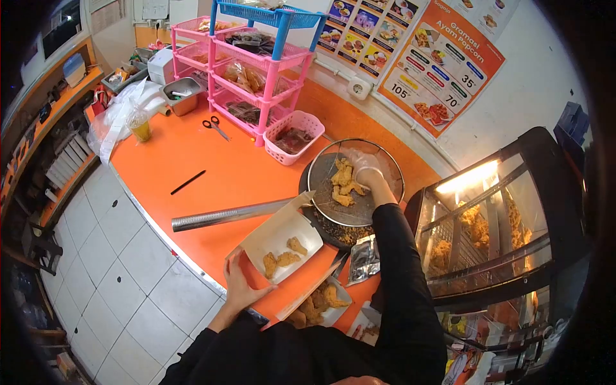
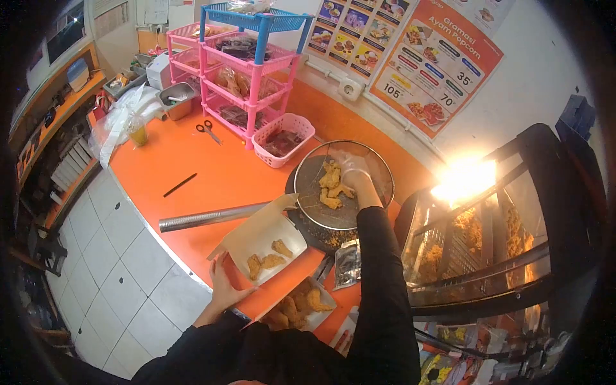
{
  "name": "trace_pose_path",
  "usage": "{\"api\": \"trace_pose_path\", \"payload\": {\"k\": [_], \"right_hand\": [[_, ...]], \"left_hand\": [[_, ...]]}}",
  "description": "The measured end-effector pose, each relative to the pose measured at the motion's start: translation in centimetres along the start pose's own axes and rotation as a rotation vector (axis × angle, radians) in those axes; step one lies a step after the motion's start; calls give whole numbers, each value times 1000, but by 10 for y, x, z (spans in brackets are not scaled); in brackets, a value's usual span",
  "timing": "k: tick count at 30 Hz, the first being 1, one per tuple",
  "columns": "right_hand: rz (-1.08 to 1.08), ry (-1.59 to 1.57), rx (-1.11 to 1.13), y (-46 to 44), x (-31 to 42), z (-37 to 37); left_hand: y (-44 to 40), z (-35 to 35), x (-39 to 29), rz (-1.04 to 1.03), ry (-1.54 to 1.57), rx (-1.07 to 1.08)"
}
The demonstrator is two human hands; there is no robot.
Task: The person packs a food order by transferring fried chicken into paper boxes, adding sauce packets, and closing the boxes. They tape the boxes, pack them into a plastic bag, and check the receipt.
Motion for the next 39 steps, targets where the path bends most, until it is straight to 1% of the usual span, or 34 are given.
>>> {"api": "trace_pose_path", "payload": {"k": [1, 4, 7, 10, 11, 14, 15, 18, 21, 24, 25, 26, 28, 29, 31, 33, 35, 38, 39], "right_hand": [[-38, 50, 25, 0, -1, -9], [-255, 23, 280, -10, -20, -22], [-308, -83, 233, 18, -22, 14], [-225, -216, -26, 31, -40, 41], [-237, -407, 49, 39, -40, 50], [-130, -557, 60, 53, -32, 74], [-110, -736, 4, 60, -32, 72], [15, -1053, 188, 68, -9, 66], [160, -982, 379, 80, 38, 71], [163, -444, 446, 71, 51, 54], [36, -215, 614, 65, 43, 38], [-22, -85, 665, 64, 38, 32], [-139, 181, 755, 71, 49, 50], [-66, 129, 569, 61, 62, 56], [78, 22, 212, 50, 82, 43], [123, 112, 211, 32, 94, -9], [135, 117, 202, 26, 97, -21], [34, 2, 247, 40, 87, 10], [119, -99, 292, 48, 93, 19]], "left_hand": [[2, -2, 2, 4, -16, -1], [2, -1, 2, 9, -6, -4], [4, -3, 5, 3, -1, -17], [2, 0, 1, -2, 3, -25], [2, 1, -1, -3, 6, -24], [2, 0, 1, 10, 3, -6], [3, -1, 1, 3, 1, -11], [3, -1, 2, -7, 9, -24], [3, 0, 1, 3, 27, -15], [2, -2, 3, 14, 20, -9], [2, -2, 4, 15, 21, -7], [3, -2, 4, 15, 21, -5], [4, -2, 4, -4, 4, -16], [3, -2, 3, -14, -4, -26], [2, 0, 2, 3, 25, -20], [4, -1, 2, 8, 38, -10], [3, -2, 4, 3, 36, -16], [4, -1, 4, -10, 1, -38], [5, 0, 3, -11, 14, -42]]}}
Point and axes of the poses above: each hand's wrist, its own y-axis away from the middle knuckle, its own z-axis out of the back of the hand, x = y × z, the point moved 9 cm from there along -y, towards the middle knuckle, and after that the axes turned 15 degrees about x, right-handed, at the moved point
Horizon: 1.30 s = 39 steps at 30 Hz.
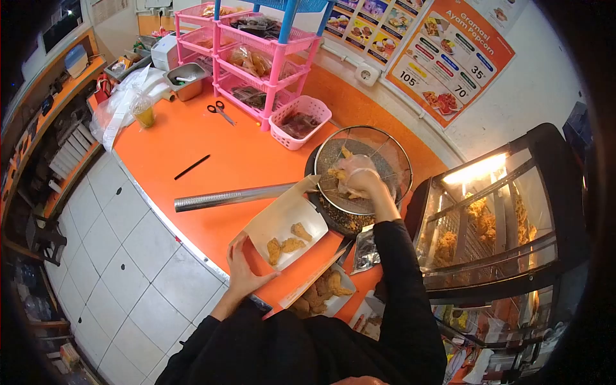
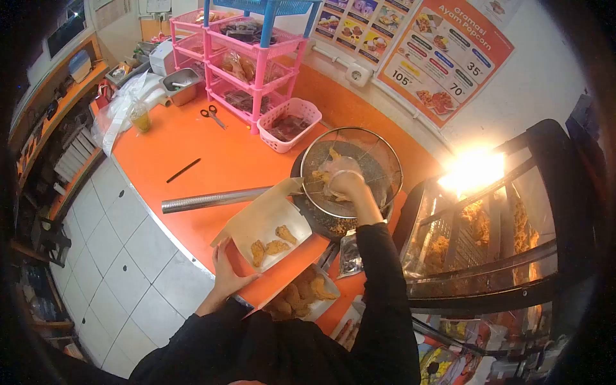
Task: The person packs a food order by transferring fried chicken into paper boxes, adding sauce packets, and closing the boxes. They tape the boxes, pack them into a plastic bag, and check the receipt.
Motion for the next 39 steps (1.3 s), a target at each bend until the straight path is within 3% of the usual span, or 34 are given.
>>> {"api": "trace_pose_path", "payload": {"k": [5, 8, 12, 19, 25, 28, 31, 35, 38, 39], "right_hand": [[420, -413, 247, 65, 71, 15], [381, -504, 96, 79, 87, 47], [-205, -283, -17, 39, -17, 21], [-215, -132, 166, -9, -41, -39], [-300, -341, 221, -5, -54, -39], [-184, -452, 291, 0, -56, -51], [-174, -207, 129, -3, -46, -56], [-124, -370, 106, -6, -49, -44], [35, -470, 53, -25, -82, -47], [19, -346, 101, -25, -86, -44]], "left_hand": [[-2, -2, 2, 15, -5, 19], [0, -3, 4, -2, 12, 4], [0, -2, 2, -4, 19, 4], [-1, 3, -2, -2, 32, -15], [1, -1, 1, 7, 5, -11], [1, -1, 0, 8, -11, -1], [0, 1, -2, -7, -21, 0], [1, 0, -1, -42, -27, -35], [0, 2, -3, -3, 9, 3], [0, 2, -2, -4, 6, -7]]}}
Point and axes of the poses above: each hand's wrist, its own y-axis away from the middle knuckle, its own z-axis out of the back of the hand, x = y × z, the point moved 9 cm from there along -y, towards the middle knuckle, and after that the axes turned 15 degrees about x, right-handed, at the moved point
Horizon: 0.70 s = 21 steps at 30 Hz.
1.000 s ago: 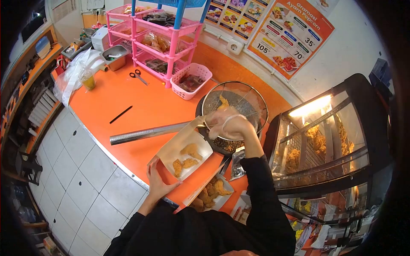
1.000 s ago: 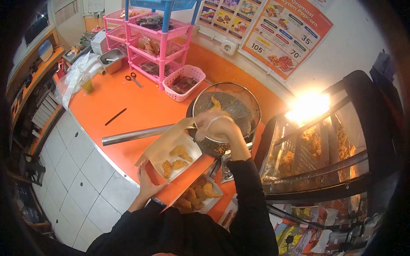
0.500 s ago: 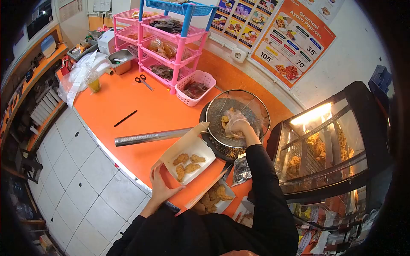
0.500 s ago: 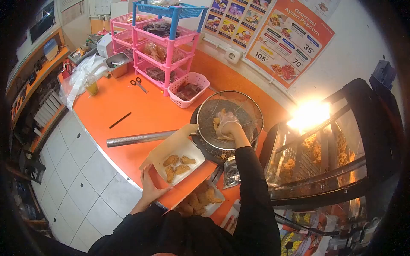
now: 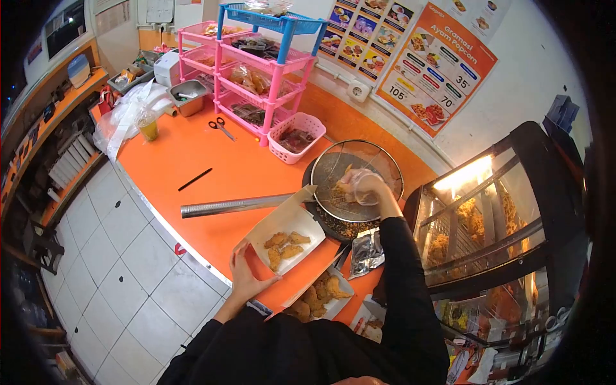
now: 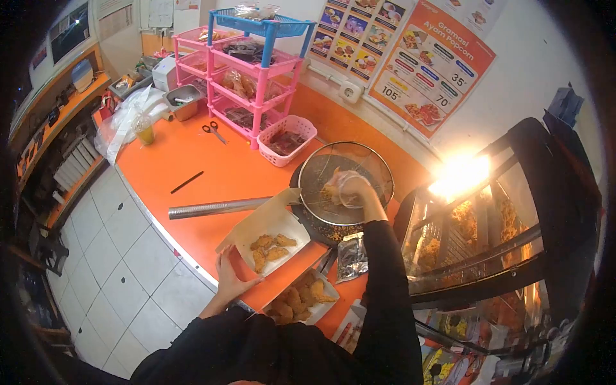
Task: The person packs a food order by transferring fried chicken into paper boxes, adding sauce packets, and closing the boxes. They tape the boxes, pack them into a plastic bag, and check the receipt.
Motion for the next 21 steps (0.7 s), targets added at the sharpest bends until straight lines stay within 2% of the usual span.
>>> {"api": "trace_pose_path", "payload": {"k": [2, 3, 6, 9, 12, 15, 17, 21], "right_hand": [[-65, 236, 91, 7, -1, 6], [-64, -75, 40, 14, -6, 12], [49, 185, 3, 73, 82, 40], [377, 80, 31, 99, 154, 18], [645, -87, -148, 126, 217, 5], [300, 19, -146, 151, 214, 45], [-22, -330, -120, 106, 120, 44], [-197, 21, -387, 42, 77, 14]], "left_hand": [[0, -1, 1, -3, -6, -6], [1, 0, 0, -4, 2, -4], [0, 2, -1, -5, 23, -11], [1, 0, 1, 2, 21, -12], [0, -1, 3, 4, 21, -1], [1, 1, 1, 12, 44, 5], [1, 1, 0, 8, 33, -6], [0, 0, 2, 1, 17, 1]]}}
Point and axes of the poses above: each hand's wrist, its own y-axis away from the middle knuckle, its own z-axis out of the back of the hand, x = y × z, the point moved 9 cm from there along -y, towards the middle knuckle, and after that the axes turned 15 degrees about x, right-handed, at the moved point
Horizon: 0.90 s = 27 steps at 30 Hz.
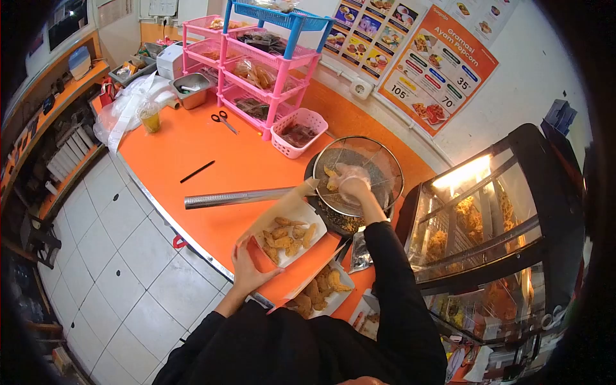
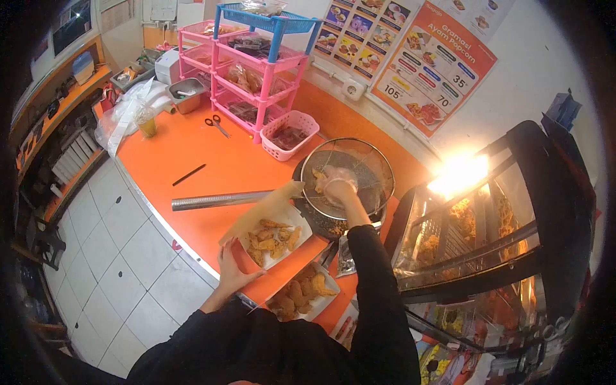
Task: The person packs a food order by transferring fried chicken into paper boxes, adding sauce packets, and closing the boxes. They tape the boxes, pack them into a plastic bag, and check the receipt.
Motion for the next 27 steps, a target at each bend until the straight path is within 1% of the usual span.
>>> {"api": "trace_pose_path", "payload": {"k": [2, 5, 9, 10, 13, 14, 17, 19, 21, 22, 23, 24, 25, 26, 27], "right_hand": [[-109, 59, -120, -5, 1, -17], [-239, -41, 204, -23, -9, -41], [-277, -403, -32, -28, -52, -56], [-218, -456, -77, -28, -54, -51], [-204, -497, 44, -1, -52, -29], [-132, -497, 60, 3, -55, -26], [163, -626, 396, 49, 16, -26], [240, -86, 243, 83, 65, -2], [-118, -195, 110, 143, 75, 63], [147, -306, -130, 168, 74, 77], [406, -387, -375, 210, 64, 89], [472, -460, -278, 246, 65, 98], [508, -843, -124, 280, 63, 96], [554, -995, -36, 308, 62, 83], [620, -984, 15, 328, 68, 69]], "left_hand": [[1, 2, -3, -7, -16, -7], [2, -1, 1, -7, 5, -28], [3, -1, 1, 16, 9, -9], [3, 0, 1, 15, 28, -7], [1, 5, -2, 20, 19, -1], [0, 5, -3, 20, 6, 9], [2, -1, 4, -3, 34, -21], [6, -3, 6, -53, 132, -29], [11, 4, 18, -85, 260, -77], [27, 10, 32, -80, 349, -113], [40, 33, 32, -153, 233, -137], [56, 53, 45, -83, 297, -273], [59, 70, 56, -50, 221, -302], [56, 94, 50, -102, 160, -336], [49, 115, 33, -157, 219, -382]]}}
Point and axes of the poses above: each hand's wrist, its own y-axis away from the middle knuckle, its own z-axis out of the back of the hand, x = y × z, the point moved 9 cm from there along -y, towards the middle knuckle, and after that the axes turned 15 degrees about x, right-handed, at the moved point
